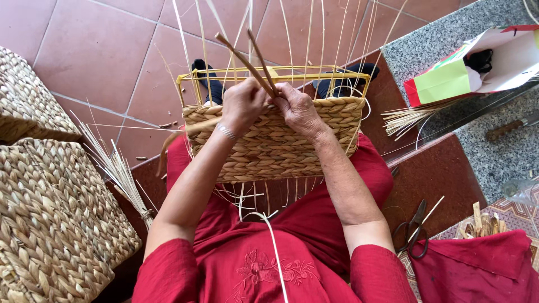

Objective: The person sits on the floor weaving a water hyacinth basket on their lap. They select thin strands, weave them over and under the woven body, and bend and tuck thicker split-cane strips along the top edge to form and secure the rim, pressing each weave tight by hand.

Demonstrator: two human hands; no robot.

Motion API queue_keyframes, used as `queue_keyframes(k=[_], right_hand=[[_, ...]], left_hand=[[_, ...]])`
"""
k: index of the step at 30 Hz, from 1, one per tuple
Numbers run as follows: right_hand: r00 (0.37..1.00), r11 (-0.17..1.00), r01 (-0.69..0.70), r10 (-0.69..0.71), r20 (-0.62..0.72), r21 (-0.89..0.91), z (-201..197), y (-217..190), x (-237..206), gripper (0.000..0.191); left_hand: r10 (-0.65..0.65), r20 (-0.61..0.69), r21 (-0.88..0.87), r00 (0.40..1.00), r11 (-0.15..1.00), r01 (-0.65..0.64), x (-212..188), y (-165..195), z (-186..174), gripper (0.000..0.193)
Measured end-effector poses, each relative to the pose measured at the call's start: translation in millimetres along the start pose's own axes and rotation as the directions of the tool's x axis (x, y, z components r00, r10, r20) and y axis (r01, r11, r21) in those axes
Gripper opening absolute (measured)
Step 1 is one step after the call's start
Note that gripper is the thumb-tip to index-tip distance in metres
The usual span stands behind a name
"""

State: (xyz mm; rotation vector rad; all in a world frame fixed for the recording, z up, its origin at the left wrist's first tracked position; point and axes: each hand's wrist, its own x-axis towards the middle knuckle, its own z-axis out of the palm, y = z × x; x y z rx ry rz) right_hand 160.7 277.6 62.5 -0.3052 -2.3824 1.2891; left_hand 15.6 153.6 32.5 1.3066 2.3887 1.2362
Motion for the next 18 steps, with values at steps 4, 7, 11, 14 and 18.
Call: queue_keyframes(k=[4,7,11,14,18], right_hand=[[0.995,0.992,0.082,-0.088,-0.055,-0.095,8.3,4.0,2.8,0.021],[0.993,0.992,-0.117,0.116,-0.014,-0.038,18.9,5.4,9.0,0.025],[0.998,0.99,-0.065,0.064,-0.007,-0.123,21.8,5.5,15.5,0.007],[0.997,0.98,0.07,-0.067,0.023,-0.185,13.1,4.0,13.2,0.014],[0.995,0.969,0.069,-0.051,0.082,-0.237,11.2,2.0,10.0,0.005]], left_hand=[[-0.38,0.261,-0.631,0.887,0.629,0.455,-32.7,0.7,-16.6,0.02],[-0.211,0.237,-0.618,0.948,0.72,0.315,-58.4,9.9,-23.7,0.016],[0.169,0.087,-0.296,0.982,0.945,-0.136,-57.2,16.5,-33.9,0.013],[0.301,0.062,0.111,0.951,0.945,-0.307,-44.3,7.7,-57.6,0.054],[0.362,0.025,0.56,0.932,0.767,-0.313,-38.8,-7.5,-80.4,0.042]])
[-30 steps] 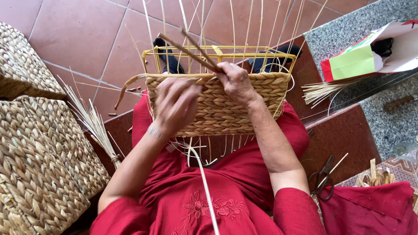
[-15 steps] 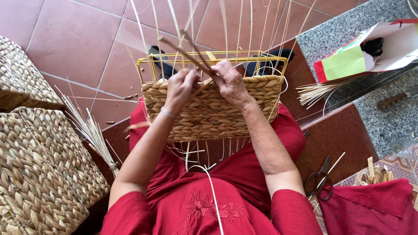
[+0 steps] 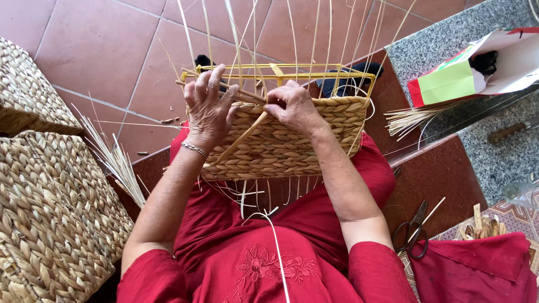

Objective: The person sits on the floor weaving a water hyacinth basket on their lap. They select thin strands, weave them over and under the woven body, and bend and tuck thicker split-cane strips along the top edge to form and secure the rim, pressing each weave tight by hand.

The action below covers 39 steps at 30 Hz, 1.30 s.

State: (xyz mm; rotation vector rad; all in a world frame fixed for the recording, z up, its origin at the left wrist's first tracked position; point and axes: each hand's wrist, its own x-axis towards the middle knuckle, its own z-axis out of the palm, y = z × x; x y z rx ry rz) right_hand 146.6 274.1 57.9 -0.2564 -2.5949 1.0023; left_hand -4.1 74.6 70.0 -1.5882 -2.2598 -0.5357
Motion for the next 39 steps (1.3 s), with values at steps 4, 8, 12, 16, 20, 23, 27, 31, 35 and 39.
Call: queue_keyframes(k=[4,8,12,16,20,23,27,31,35,39], right_hand=[[0.985,0.999,-0.034,0.028,-0.167,-0.033,16.9,-0.9,0.9,0.004],[0.948,0.983,-0.178,0.181,-0.263,0.038,29.4,2.4,-2.2,0.005],[0.926,0.982,-0.158,0.183,-0.332,0.1,39.0,2.2,0.6,0.006],[0.928,0.989,-0.119,0.143,-0.345,0.089,43.8,4.5,3.0,0.01],[0.952,0.998,-0.065,0.062,-0.3,-0.001,50.0,14.1,6.4,0.014],[0.956,0.995,-0.095,0.102,-0.276,0.039,55.4,21.0,8.6,0.013],[0.953,0.955,-0.161,0.215,-0.212,0.248,57.8,26.9,8.0,0.014],[0.952,0.942,-0.176,0.236,-0.194,0.286,52.7,27.4,6.8,0.016],[0.952,0.954,-0.173,0.225,-0.205,0.244,37.8,18.5,-4.7,0.024],[0.935,0.943,-0.143,0.228,-0.271,0.299,15.6,7.8,-37.6,0.029]], left_hand=[[0.078,-0.01,0.16,0.997,0.984,-0.075,-13.1,-5.6,12.7,0.02],[0.058,0.073,-0.05,0.996,0.997,-0.054,-32.8,-14.4,25.5,0.009],[-0.114,0.115,-0.179,0.987,0.975,0.133,-43.1,-25.2,19.0,0.012],[-0.219,-0.015,-0.227,0.976,0.951,0.21,-39.6,-43.4,2.2,0.018],[-0.359,-0.188,-0.053,0.914,0.933,0.356,-89.2,-98.1,-32.9,0.024],[-0.694,0.001,-0.226,0.72,0.702,0.676,-162.7,-153.2,-57.4,0.014],[-0.837,0.134,-0.041,0.531,0.531,0.847,-258.1,-189.0,-59.9,0.013],[-0.877,0.268,-0.026,0.399,0.407,0.913,-315.2,-174.9,-47.8,0.012],[-0.875,0.408,-0.153,0.259,0.214,0.965,-311.9,-151.7,-26.5,0.016],[-0.781,0.369,-0.359,0.504,0.38,0.853,-266.9,-131.3,-23.6,0.015]])
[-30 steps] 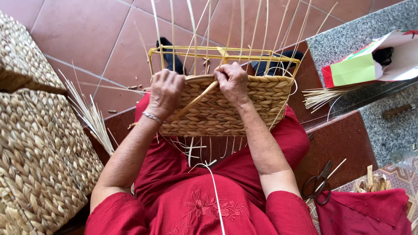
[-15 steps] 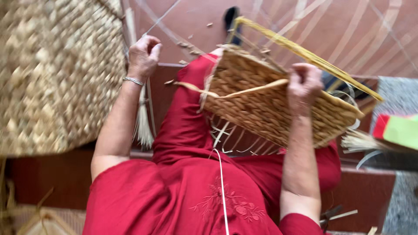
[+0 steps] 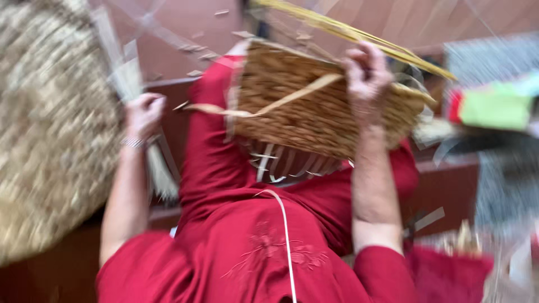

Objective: The person sits on the floor weaving a water hyacinth basket on their lap. They select thin strands, weave them over and under the woven body, and bend and tuck thicker split-cane strips along the top edge to form and secure the rim, pressing each weave tight by hand.

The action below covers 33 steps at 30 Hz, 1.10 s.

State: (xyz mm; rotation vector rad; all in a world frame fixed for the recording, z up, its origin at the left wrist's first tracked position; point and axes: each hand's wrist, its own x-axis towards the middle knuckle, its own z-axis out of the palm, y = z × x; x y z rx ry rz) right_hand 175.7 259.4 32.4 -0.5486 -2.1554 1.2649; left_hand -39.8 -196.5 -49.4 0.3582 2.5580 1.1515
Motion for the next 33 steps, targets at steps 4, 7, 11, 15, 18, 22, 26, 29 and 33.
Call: queue_keyframes(k=[4,7,11,15,18,22,26,29,33], right_hand=[[0.977,0.992,-0.002,0.029,-0.212,0.126,-43.4,-1.2,-48.0,0.02],[0.89,0.973,-0.177,0.223,-0.398,0.15,-91.3,7.0,-92.1,0.012],[0.727,0.951,-0.309,0.259,-0.636,0.034,-165.9,24.6,-171.3,0.012],[0.65,0.787,-0.546,0.183,-0.738,-0.286,-240.8,44.7,-260.6,0.015],[0.531,0.347,-0.823,0.186,-0.827,-0.45,-287.8,53.0,-322.8,0.025],[0.409,0.094,-0.906,0.438,-0.8,-0.412,-335.5,56.4,-371.1,0.063],[0.427,-0.068,-0.854,0.473,-0.77,-0.515,-353.9,66.7,-378.5,0.079],[0.321,-0.106,-0.898,0.507,-0.8,-0.427,-356.5,78.1,-375.7,0.073],[0.527,-0.094,-0.806,0.337,-0.78,-0.585,-353.0,87.5,-372.7,0.026]], left_hand=[[0.335,-0.143,0.022,0.931,0.942,-0.335,-12.5,78.7,-1.9,0.01],[0.728,-0.137,0.202,0.672,0.684,-0.701,-21.8,148.0,10.6,0.026],[0.908,0.169,0.471,0.384,0.268,-0.84,-22.6,209.5,61.2,0.044],[0.9,0.302,0.404,0.315,0.179,-0.897,-7.5,212.9,107.1,0.028],[0.875,0.31,0.307,0.372,0.278,-0.91,5.2,187.0,123.1,0.023],[0.866,0.29,0.255,0.408,0.341,-0.905,15.1,147.9,122.0,0.024],[0.867,0.296,0.315,0.402,0.308,-0.898,23.9,133.1,118.5,0.025],[0.868,0.294,0.311,0.4,0.308,-0.899,27.3,137.1,117.0,0.022],[0.874,0.291,0.314,0.389,0.297,-0.902,22.3,153.1,113.0,0.021]])
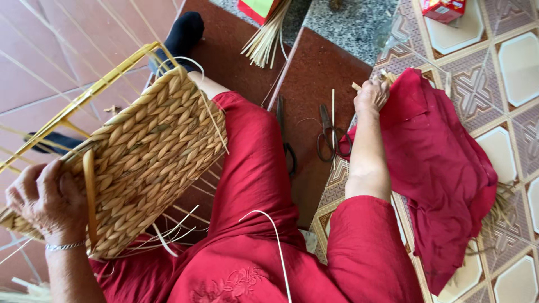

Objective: The person sits on the floor weaving a water hyacinth basket on their lap. They select thin strands, weave them over and under the woven body, and bend and tuck thicker split-cane strips along the top edge to form and secure the rim, pressing each weave tight by hand.

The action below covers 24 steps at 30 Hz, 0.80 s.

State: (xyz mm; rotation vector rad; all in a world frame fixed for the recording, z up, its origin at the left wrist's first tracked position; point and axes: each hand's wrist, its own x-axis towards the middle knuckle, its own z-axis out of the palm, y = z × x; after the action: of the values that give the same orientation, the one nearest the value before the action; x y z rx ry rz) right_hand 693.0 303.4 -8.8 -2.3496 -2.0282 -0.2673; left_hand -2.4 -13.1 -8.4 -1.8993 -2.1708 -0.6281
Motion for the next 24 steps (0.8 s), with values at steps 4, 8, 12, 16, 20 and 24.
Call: queue_keyframes(k=[4,8,12,16,20,24], right_hand=[[0.94,0.921,0.298,-0.237,-0.244,0.251,-14.4,-37.6,6.1,0.01],[0.764,0.568,0.643,-0.519,-0.382,0.513,-69.9,-148.4,-3.2,0.013],[0.612,0.084,0.565,-0.709,-0.35,0.821,-144.0,-274.1,-56.2,0.018],[0.445,-0.125,0.178,-0.874,-0.193,0.976,-181.6,-373.3,-119.8,0.021],[0.338,-0.183,-0.039,-0.928,-0.159,0.982,-184.1,-426.0,-158.3,0.018],[0.351,-0.171,0.08,-0.917,-0.189,0.982,-172.1,-450.3,-144.2,0.011]], left_hand=[[0.0,-0.017,-0.035,1.0,0.999,-0.001,28.1,20.8,-15.3,0.019],[-0.075,-0.114,-0.047,0.991,0.996,0.07,59.3,60.0,-42.5,0.02],[-0.125,-0.21,-0.301,0.97,0.952,0.057,89.7,108.5,-47.7,0.023],[-0.128,-0.125,-0.514,0.984,0.857,0.046,84.5,141.4,-50.6,0.035],[-0.473,0.082,-0.882,0.877,0.376,0.285,76.6,129.5,-62.4,0.022],[-0.757,0.159,-0.918,0.634,0.123,0.376,65.6,71.3,-125.5,0.031]])
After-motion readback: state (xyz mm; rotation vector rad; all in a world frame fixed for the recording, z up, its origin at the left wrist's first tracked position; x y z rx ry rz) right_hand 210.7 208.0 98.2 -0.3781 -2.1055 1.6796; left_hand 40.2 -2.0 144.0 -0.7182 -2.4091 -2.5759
